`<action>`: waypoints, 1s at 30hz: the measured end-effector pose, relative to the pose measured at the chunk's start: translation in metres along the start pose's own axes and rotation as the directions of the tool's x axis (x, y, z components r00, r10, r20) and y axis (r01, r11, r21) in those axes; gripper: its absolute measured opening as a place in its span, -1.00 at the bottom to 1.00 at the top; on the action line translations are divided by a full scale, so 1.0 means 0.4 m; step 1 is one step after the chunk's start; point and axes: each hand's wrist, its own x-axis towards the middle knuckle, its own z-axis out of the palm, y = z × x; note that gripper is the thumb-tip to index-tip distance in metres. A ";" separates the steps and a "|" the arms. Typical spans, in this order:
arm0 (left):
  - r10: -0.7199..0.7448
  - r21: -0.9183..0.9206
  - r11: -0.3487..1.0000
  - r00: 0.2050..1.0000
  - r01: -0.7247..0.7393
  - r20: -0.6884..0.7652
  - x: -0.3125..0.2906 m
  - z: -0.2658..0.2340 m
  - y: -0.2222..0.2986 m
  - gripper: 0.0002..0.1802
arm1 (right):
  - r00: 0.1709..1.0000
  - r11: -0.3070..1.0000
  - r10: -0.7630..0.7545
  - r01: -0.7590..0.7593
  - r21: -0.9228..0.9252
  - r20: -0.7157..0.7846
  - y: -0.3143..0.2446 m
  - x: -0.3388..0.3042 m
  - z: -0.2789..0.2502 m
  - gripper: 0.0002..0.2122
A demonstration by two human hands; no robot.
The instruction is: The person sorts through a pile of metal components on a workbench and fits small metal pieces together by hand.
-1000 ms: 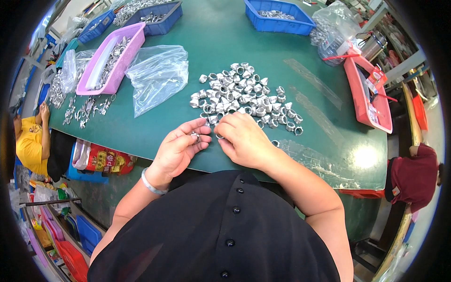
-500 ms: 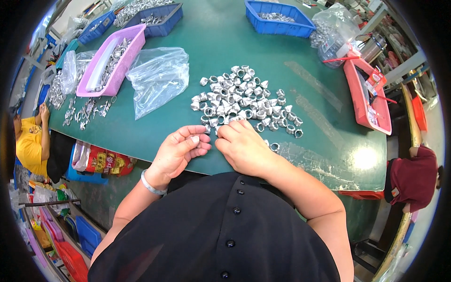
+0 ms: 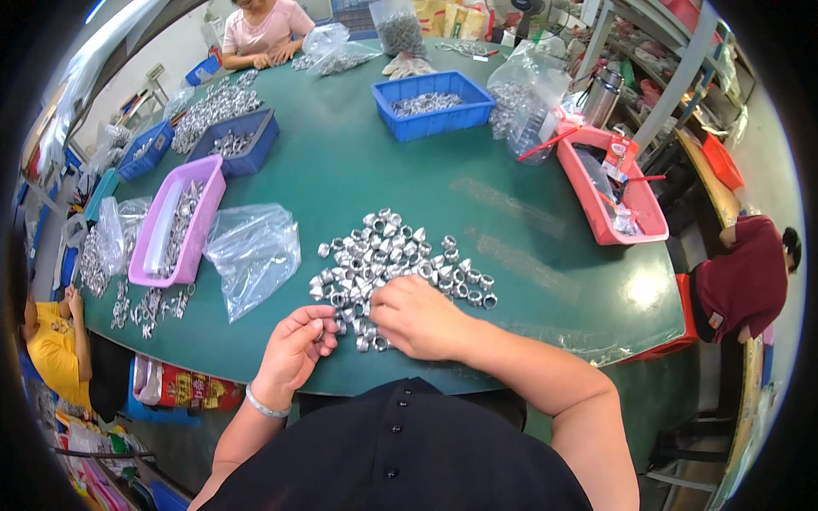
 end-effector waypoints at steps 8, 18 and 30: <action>0.071 -0.034 0.997 0.997 -0.069 0.034 0.128 0.027 0.092 -0.77 | 0.893 0.871 0.411 -0.443 -0.211 -0.182 0.423 0.097 -0.168 -0.65; 0.099 -0.052 0.993 0.991 -0.104 -0.085 0.227 -0.001 0.101 -0.80 | 0.800 0.769 0.530 -0.594 -0.239 -0.283 0.725 0.240 -0.169 -0.57; 0.067 -0.057 0.995 0.988 -0.076 -0.139 0.235 -0.007 0.105 -0.80 | 0.904 0.927 0.362 -0.374 -0.012 -0.228 0.493 0.157 -0.109 -0.68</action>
